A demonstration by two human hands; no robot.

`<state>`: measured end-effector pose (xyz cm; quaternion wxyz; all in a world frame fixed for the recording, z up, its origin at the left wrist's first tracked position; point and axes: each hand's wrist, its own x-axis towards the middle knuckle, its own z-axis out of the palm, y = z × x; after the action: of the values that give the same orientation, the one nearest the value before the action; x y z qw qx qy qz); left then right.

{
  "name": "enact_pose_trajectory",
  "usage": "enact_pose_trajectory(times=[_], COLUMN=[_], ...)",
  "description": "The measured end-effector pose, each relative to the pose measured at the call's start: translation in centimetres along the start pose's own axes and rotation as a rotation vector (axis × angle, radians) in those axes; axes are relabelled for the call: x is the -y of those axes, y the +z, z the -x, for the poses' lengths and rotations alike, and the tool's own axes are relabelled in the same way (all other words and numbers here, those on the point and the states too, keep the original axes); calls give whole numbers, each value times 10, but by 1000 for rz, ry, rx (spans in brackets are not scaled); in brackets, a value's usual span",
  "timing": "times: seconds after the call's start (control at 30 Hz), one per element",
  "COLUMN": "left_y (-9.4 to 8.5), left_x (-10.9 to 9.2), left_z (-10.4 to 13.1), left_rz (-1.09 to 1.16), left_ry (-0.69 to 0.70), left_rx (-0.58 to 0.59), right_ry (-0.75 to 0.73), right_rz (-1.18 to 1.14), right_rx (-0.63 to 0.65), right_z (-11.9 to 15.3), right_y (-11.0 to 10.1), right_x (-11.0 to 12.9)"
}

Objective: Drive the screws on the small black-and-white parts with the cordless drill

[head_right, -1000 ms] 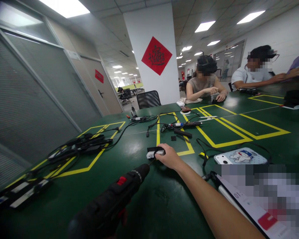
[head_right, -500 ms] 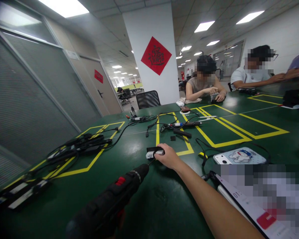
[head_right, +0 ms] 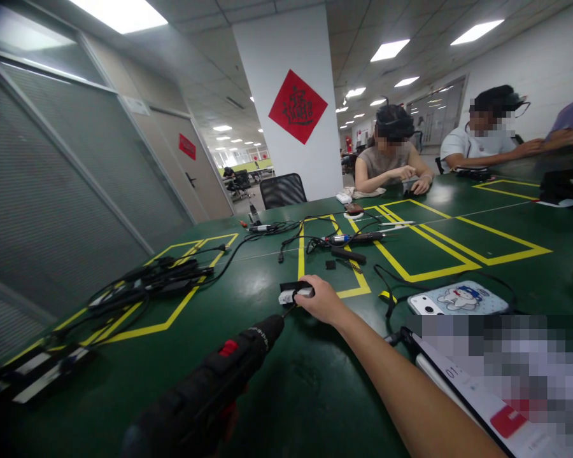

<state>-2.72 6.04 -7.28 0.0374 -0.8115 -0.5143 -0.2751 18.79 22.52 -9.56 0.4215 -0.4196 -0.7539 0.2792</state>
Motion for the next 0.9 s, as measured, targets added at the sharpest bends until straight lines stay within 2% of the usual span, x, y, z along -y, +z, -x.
enact_pose_trajectory(times=[0.07, 0.1, 0.13, 0.2, 0.37, 0.6, 0.77, 0.9], left_y=[-5, -9, -14, -23, -36, -42, -30, -23], left_x=[-4, -7, -11, -20, -32, -36, -20, -14], left_z=[-3, -6, -10, -17, -26, -30, -17, -10], left_rz=[77, 156, 240, 370, 543, 550, 456, 391], left_ry=[-9, -23, -55, -130, -230, -224, -144, -209], left_rx=[21, 72, 128, 155, 136, 155, 124, 69], right_ry=[-7, -14, -21, -30, -33, -22, -10, 7], right_rz=[2, 3, 4, 6, 12, 8, 7, 9], right_rx=[-6, -9, -12, -16, -14, -14, -10, -13], right_z=[0, -1, -1, -1, 0, 0, 0, 0], right_y=[1, 1, 1, 1, 1, 1, 1, 1], right_x=[-1, -1, -1, -2, -1, -1, 0, 1])
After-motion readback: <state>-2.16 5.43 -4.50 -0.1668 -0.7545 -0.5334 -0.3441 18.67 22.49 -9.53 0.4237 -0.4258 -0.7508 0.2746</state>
